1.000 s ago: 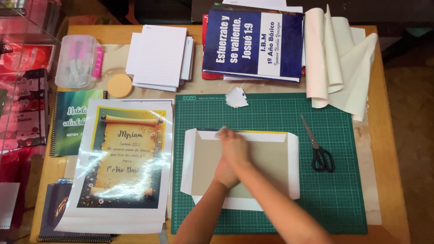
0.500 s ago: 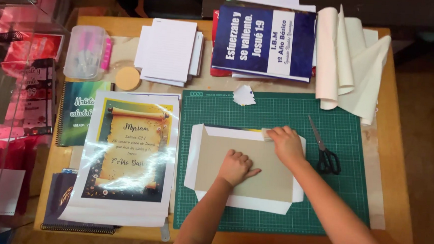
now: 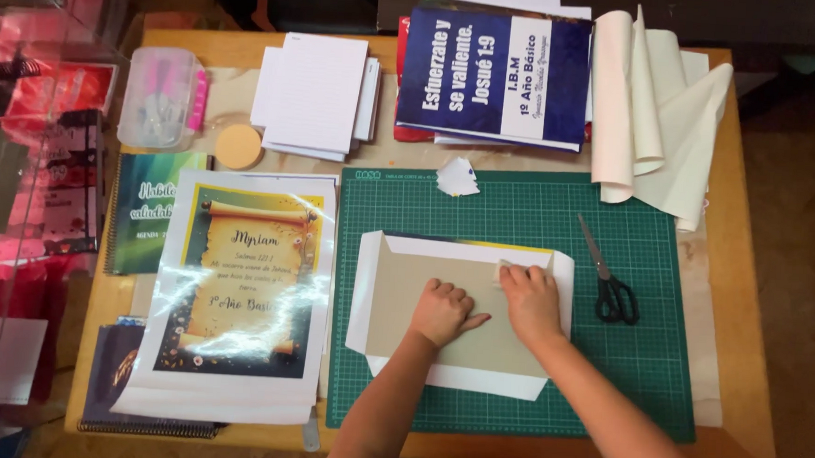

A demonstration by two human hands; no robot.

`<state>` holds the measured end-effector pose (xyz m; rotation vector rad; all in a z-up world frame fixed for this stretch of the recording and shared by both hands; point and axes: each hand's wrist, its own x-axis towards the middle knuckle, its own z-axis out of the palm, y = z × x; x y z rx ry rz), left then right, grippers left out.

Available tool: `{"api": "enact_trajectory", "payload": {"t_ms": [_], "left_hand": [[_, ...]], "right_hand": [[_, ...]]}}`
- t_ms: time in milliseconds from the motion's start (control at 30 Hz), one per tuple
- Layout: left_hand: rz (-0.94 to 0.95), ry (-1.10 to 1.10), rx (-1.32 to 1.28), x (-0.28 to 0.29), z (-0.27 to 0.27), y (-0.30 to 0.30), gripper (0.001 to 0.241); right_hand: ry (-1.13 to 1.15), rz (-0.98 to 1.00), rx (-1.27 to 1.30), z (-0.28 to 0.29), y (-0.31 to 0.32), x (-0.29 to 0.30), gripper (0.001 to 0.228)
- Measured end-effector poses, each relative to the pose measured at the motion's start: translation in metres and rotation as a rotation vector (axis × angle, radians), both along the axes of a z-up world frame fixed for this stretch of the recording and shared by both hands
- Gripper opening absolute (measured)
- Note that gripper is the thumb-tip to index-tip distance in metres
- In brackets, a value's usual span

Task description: The person applies adhesive to the edges of a book cover using a small sponge and smooths the paper down. They then flip the book over to repeat the process on the other side. Finally, the person places the finished book aside and begins folding a separate sheet of white paper.

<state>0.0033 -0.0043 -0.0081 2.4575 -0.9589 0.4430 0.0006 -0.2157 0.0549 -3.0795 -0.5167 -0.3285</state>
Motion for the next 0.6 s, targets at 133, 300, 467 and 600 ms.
{"api": "enact_trajectory", "payload": {"t_ms": [133,300,467,600], "left_hand": [[0.000,0.006,-0.016,-0.002,0.000,-0.001,0.051],[-0.015,0.008,-0.005,0.000,0.000,0.000,0.050],[-0.018,0.012,0.002,-0.001,0.000,0.001,0.049],[-0.017,0.013,0.020,0.000,0.001,0.001,0.049]], "right_hand": [[0.076,0.004,0.017,0.004,-0.007,0.001,0.027],[0.061,-0.053,0.021,0.010,-0.002,0.009,0.030],[0.106,-0.046,0.105,0.021,0.002,0.046,0.030],[-0.013,-0.078,0.091,0.019,-0.019,0.131,0.044]]}}
